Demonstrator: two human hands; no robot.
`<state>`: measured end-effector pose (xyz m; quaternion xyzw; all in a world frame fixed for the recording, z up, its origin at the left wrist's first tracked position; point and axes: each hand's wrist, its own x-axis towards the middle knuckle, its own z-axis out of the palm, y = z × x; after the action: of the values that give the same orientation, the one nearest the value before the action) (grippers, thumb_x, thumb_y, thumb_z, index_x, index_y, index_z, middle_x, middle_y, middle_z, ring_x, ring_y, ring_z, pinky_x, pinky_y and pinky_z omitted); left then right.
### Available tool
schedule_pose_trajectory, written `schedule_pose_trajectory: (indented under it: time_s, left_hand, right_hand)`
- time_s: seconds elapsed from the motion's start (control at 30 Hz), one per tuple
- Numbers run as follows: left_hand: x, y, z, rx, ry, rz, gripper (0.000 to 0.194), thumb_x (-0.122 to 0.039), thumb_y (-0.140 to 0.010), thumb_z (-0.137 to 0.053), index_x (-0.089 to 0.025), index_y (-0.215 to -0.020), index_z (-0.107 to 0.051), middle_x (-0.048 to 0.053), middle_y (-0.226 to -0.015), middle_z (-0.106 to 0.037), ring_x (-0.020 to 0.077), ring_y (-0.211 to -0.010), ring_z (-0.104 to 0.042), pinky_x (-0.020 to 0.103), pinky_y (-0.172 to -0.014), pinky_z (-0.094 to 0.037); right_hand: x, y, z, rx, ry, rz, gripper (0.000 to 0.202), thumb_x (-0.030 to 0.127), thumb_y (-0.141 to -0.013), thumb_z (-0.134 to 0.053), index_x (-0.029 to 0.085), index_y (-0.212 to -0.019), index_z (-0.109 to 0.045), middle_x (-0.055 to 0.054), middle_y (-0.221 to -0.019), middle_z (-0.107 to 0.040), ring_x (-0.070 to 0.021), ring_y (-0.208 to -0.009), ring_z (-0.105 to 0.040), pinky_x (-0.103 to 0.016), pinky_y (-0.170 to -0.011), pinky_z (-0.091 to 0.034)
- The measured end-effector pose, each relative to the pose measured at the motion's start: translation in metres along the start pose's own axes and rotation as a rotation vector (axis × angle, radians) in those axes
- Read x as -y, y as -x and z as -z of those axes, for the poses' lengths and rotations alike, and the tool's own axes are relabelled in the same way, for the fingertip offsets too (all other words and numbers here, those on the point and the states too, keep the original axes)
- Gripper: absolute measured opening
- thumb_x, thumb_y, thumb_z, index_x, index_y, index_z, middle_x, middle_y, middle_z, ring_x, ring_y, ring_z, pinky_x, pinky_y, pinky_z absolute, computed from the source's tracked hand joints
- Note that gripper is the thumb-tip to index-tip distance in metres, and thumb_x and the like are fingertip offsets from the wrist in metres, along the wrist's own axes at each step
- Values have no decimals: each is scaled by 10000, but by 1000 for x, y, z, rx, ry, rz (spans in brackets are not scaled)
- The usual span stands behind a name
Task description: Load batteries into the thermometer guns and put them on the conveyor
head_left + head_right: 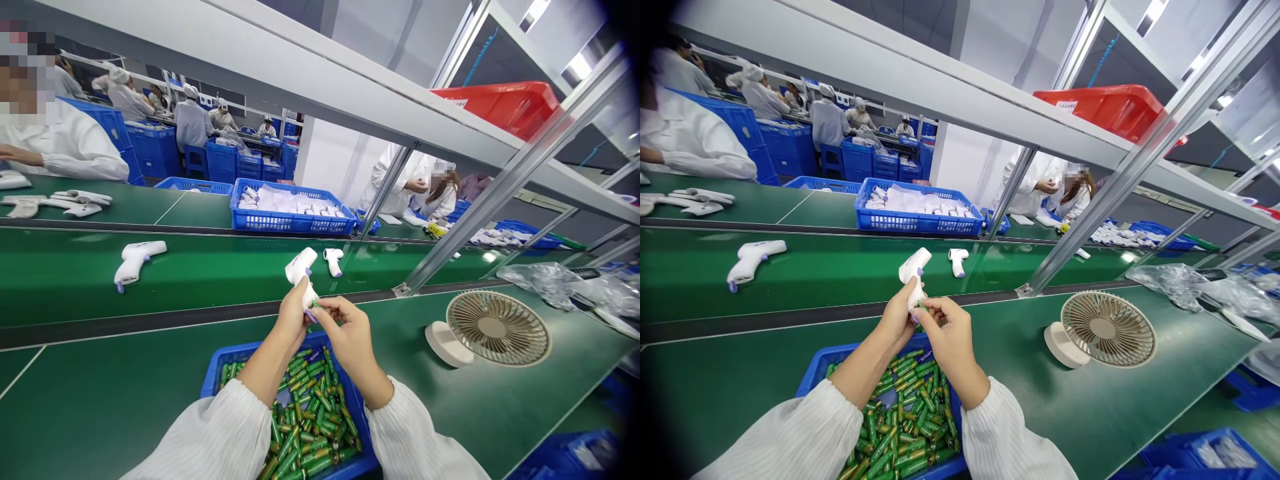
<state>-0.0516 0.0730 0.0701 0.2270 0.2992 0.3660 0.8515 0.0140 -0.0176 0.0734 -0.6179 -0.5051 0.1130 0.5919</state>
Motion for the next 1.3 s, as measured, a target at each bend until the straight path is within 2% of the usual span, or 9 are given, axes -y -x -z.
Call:
schedule_pose_trajectory:
  time_s: [0.17,0.43,0.53,0.67,0.73,0.87,1.03,1.13,1.3]
  left_hand:
    - [-4,1,3,134,156,126,247,-362,-921,-489,-121,-892,-537,-7,-562,-485,56,-340,-334,165,-325,-205]
    - [1,5,-1,203,144,225,245,-320,-909,-511,-120,-767,-521,-27,-511,-418,44,-323,-311,148,-298,-193]
    - [2,4,0,256,153,225,247,-333,-892,-543,-119,-769,-533,-41,-490,-395,37,-320,-275,148,-302,-189]
    - [3,4,0,182,167,243,275,-346,-872,-583,-141,-714,-490,-44,-481,-397,41,-329,-305,155,-320,-218]
    - [4,6,-2,153,143,264,308,-358,-881,-569,-150,-676,-471,-57,-440,-353,41,-314,-288,155,-321,-203]
    - [6,13,-10,133,75,223,369,-388,-893,-537,-156,-618,-452,-64,-386,-306,40,-295,-255,158,-321,-179]
    - [6,21,-18,21,90,125,406,-466,-824,-624,-165,-623,-440,-78,-391,-299,32,-294,-236,160,-320,-160]
    - [5,24,-19,-16,115,136,404,-470,-827,-618,-170,-632,-431,-82,-393,-288,30,-292,-224,160,-318,-149]
    - [5,28,-21,64,89,180,353,-429,-841,-611,-170,-664,-448,-93,-398,-273,31,-299,-217,156,-324,-155]
  right_hand:
    - [1,1,0,-30,27,176,248,281,-947,-505,229,-1148,-641,-72,-1048,-601,-200,-934,-591,-314,-738,-503]
    - [-10,-1,-7,-97,-45,-9,208,318,-896,-583,188,-1046,-645,-75,-1001,-613,-204,-856,-598,-312,-673,-516]
    - [-10,1,-6,-119,-34,48,213,325,-928,-527,194,-1055,-636,-85,-1055,-621,-217,-930,-600,-346,-761,-515]
    - [-8,4,-7,-62,41,254,253,287,-850,-643,222,-1095,-640,-84,-1137,-626,-253,-1069,-572,-427,-922,-463]
    - [-10,3,-8,-77,44,259,185,234,-857,-639,227,-1040,-668,-74,-1090,-654,-239,-1046,-590,-430,-936,-460]
    - [-20,0,-8,-104,-129,108,112,251,-869,-636,207,-949,-699,-77,-1038,-683,-222,-966,-638,-402,-864,-520]
    - [-27,0,-11,-36,-330,-43,170,341,-824,-689,200,-919,-695,-89,-1124,-676,-178,-742,-672,-298,-565,-569]
    - [-24,1,-13,-37,-328,-47,196,368,-805,-705,196,-900,-700,-91,-1105,-682,-183,-758,-677,-276,-534,-568]
    - [-20,4,-13,-115,-339,-65,202,385,-829,-682,209,-924,-716,-93,-1117,-676,-198,-778,-686,-292,-533,-584]
